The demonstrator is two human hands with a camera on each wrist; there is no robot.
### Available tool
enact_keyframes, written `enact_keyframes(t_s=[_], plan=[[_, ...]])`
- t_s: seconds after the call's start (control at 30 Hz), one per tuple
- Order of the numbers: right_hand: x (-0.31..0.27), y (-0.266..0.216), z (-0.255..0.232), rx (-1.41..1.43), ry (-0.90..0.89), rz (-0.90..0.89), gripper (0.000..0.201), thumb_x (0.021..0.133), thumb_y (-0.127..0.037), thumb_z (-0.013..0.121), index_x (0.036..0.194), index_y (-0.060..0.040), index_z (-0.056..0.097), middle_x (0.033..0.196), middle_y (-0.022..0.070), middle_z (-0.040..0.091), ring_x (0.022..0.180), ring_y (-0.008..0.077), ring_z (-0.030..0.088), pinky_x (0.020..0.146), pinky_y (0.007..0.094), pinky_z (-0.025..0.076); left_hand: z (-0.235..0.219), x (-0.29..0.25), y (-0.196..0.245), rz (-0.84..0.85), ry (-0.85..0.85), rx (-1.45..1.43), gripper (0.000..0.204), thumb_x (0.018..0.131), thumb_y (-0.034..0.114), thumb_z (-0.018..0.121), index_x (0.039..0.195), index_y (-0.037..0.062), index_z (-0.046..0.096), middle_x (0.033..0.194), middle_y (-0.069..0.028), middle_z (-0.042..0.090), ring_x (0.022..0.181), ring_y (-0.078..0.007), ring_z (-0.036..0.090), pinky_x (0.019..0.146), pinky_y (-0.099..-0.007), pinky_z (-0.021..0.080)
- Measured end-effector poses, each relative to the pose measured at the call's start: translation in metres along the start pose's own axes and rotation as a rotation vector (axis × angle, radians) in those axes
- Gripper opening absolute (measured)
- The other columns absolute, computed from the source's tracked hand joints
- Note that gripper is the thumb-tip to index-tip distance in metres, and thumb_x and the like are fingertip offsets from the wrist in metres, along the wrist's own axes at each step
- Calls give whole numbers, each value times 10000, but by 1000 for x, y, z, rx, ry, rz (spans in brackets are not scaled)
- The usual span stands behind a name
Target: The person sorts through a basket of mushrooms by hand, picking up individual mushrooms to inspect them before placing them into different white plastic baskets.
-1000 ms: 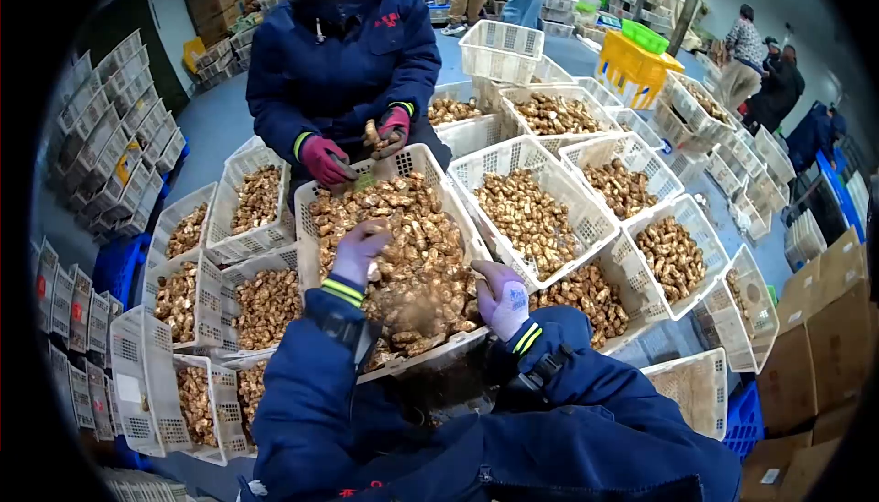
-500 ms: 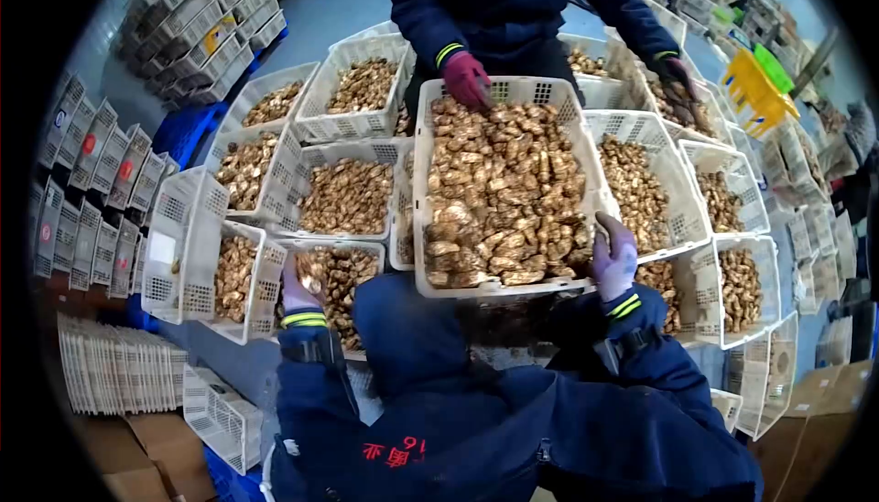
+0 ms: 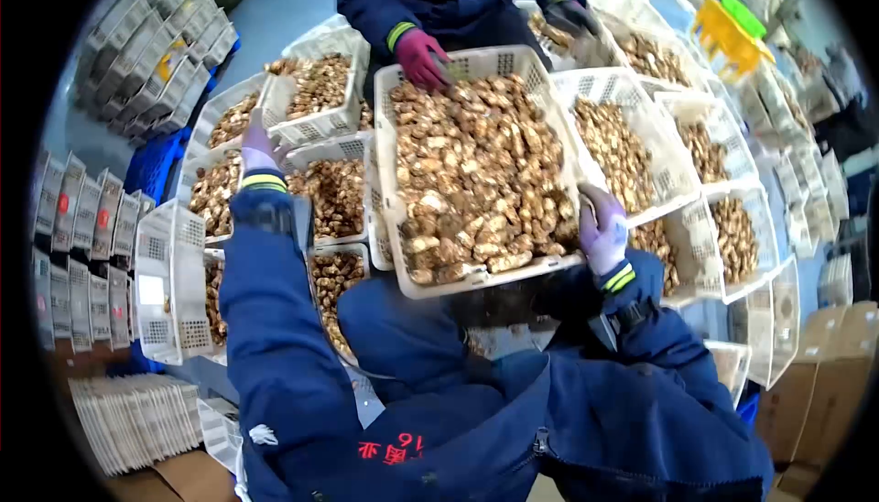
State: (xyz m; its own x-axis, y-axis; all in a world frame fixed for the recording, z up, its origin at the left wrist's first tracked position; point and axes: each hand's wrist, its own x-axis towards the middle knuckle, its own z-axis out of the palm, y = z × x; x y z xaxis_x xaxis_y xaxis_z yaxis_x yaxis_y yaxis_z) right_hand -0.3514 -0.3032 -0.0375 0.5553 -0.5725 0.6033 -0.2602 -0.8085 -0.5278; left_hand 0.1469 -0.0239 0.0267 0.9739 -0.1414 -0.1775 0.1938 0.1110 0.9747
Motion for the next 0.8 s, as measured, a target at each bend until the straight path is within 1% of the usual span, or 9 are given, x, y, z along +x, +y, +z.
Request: enact_keyframes(t_s=[0.07, 0.17, 0.33, 0.4, 0.47, 0.6, 0.67, 0.77, 0.8], plan=[[2, -7, -3, 22, 6, 8, 255, 848, -34, 582, 1090, -42, 659, 1033, 171, 676, 970, 366, 624, 868, 421, 486, 18, -42, -33, 109, -150, 226, 521, 922, 404, 614, 1284, 32, 568, 1193, -99, 619, 1111, -204, 576, 856, -352, 506], [2, -4, -4, 24, -3, 27, 252, 843, -36, 588, 1084, -36, 661, 1039, 171, 675, 978, 365, 622, 865, 418, 485, 44, -109, -52, 199, -402, 224, 348, 970, 268, 552, 1198, 18, 632, 1059, -73, 684, 920, -149, 644, 798, -276, 528], [2, -3, -7, 111, 26, 69, 257, 840, -43, 592, 1085, -35, 666, 1035, 171, 674, 960, 363, 621, 860, 429, 483, 120, -161, -30, 354, -696, 719, 347, 954, 217, 546, 1241, 36, 619, 1142, -85, 673, 996, -156, 633, 820, -276, 507], [3, -4, -9, 119, 16, 95, 236, 846, -60, 592, 1068, -40, 669, 1026, 158, 680, 957, 352, 624, 862, 427, 480, 152, -168, -51, 300, -830, 934, 340, 936, 221, 560, 1210, 38, 641, 1115, -126, 688, 977, -186, 652, 834, -287, 504], [0, 2, -7, 115, 14, 80, 226, 844, -66, 591, 1056, -41, 666, 1030, 159, 680, 960, 349, 626, 860, 429, 480, 180, -170, -87, 612, -947, 1093, 360, 912, 235, 582, 1210, 41, 642, 1109, -186, 684, 972, -239, 664, 858, -316, 504], [2, 4, -9, 128, 7, 49, 242, 828, -50, 587, 1059, -33, 656, 1044, 167, 680, 989, 354, 628, 868, 441, 482, 215, -162, -152, 563, -986, 1450, 520, 858, 266, 611, 1330, 56, 550, 1195, -253, 625, 1088, -377, 614, 955, -399, 473], [4, 6, -10, 119, 9, 19, 253, 819, -34, 597, 1068, -33, 643, 1021, 172, 681, 977, 360, 631, 866, 442, 484, 210, -164, -169, 763, -969, 1458, 439, 852, 298, 601, 1222, 63, 599, 1173, -234, 621, 1125, -377, 576, 1002, -433, 445], [5, 7, -10, 164, 31, -56, 262, 808, -13, 609, 1068, -38, 625, 999, 171, 681, 938, 368, 637, 833, 444, 497, 186, -164, -156, 555, -1156, 1473, 306, 883, 256, 595, 1131, 81, 636, 981, -193, 675, 944, -363, 639, 829, -422, 504], [6, 6, -9, 161, 28, -49, 260, 806, -10, 610, 1064, -37, 625, 997, 172, 680, 932, 370, 637, 827, 444, 499, 178, -162, -143, 424, -1286, 1610, 294, 870, 268, 630, 1112, 102, 650, 898, -151, 685, 821, -290, 663, 727, -382, 517]])
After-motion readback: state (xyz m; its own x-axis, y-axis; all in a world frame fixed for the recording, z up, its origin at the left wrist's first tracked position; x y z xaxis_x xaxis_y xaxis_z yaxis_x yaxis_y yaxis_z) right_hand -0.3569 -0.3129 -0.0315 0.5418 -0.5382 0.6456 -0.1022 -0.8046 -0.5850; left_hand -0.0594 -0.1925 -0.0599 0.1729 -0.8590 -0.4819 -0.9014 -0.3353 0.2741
